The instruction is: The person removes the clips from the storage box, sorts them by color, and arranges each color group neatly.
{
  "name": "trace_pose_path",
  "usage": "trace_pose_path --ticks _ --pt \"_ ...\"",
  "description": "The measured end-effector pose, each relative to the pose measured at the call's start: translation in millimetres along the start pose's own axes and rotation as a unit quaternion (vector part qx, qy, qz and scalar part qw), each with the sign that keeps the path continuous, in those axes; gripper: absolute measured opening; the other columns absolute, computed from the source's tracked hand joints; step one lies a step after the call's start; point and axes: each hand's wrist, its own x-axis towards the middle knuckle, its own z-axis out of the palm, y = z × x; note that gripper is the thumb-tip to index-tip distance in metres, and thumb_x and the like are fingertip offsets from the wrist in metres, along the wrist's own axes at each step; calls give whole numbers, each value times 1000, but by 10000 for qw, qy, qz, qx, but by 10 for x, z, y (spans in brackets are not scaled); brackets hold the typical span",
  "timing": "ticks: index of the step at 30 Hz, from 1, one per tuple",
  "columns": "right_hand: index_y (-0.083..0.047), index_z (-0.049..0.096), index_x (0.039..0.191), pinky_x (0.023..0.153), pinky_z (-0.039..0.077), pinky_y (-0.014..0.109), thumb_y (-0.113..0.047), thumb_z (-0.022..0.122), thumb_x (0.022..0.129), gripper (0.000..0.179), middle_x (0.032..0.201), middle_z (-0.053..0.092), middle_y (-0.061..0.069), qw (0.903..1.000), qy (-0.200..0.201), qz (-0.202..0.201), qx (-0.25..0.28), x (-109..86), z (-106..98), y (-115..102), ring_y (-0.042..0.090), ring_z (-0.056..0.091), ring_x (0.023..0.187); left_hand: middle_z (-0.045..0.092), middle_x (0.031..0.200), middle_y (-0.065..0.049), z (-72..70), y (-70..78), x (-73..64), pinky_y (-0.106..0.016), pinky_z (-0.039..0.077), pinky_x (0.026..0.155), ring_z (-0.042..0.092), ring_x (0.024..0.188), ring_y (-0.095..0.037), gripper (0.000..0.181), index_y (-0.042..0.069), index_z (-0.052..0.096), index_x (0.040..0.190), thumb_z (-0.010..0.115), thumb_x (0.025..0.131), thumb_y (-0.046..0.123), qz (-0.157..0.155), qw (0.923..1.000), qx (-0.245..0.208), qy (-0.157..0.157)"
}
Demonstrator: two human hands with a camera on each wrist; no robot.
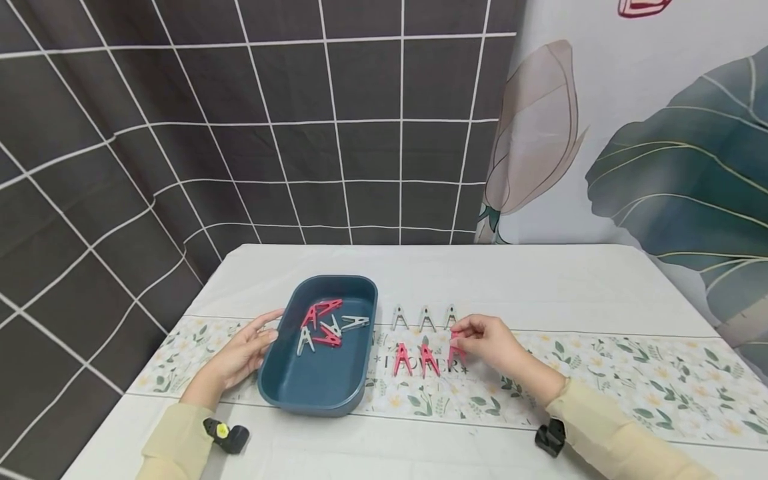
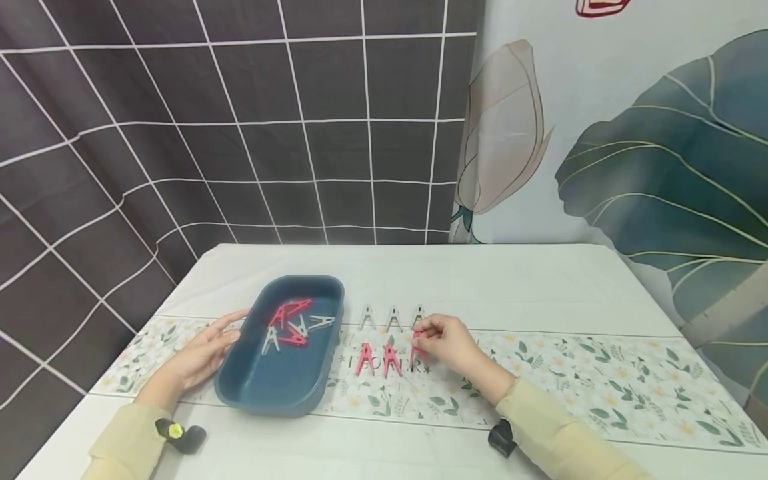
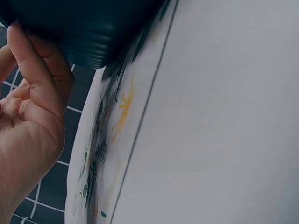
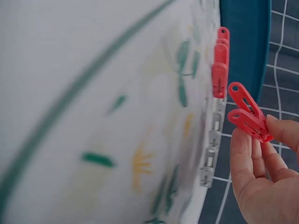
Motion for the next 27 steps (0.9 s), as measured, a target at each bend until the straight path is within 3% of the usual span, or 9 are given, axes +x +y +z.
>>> trace_pose_path --ticks 6,14,27 --pt "9 63 103 58 52 20 3 61 84 20 83 62 8 9996 -193 194 -36 -4 -9 85 14 57 71 63 110 6 -1 -8 28 -27 58 75 66 94 -6 43 24 34 142 43 102 12 28 10000 -5 -43" --pt "11 61 104 61 55 22 5 60 83 21 83 62 9 9977 -531 414 90 -11 1 126 15 60 74 63 115 7 5 -16 34 -30 58 78 66 99 -8 48 17 26 147 43 102 13 -19 10000 -30 -62" --pt "8 64 101 59 53 25 0 61 85 19 81 63 7 9966 -578 523 -284 66 26 161 13 59 69 63 118 7 -11 1 14 -29 58 78 65 100 -8 49 16 25 148 43 102 14 -34 10000 42 -56"
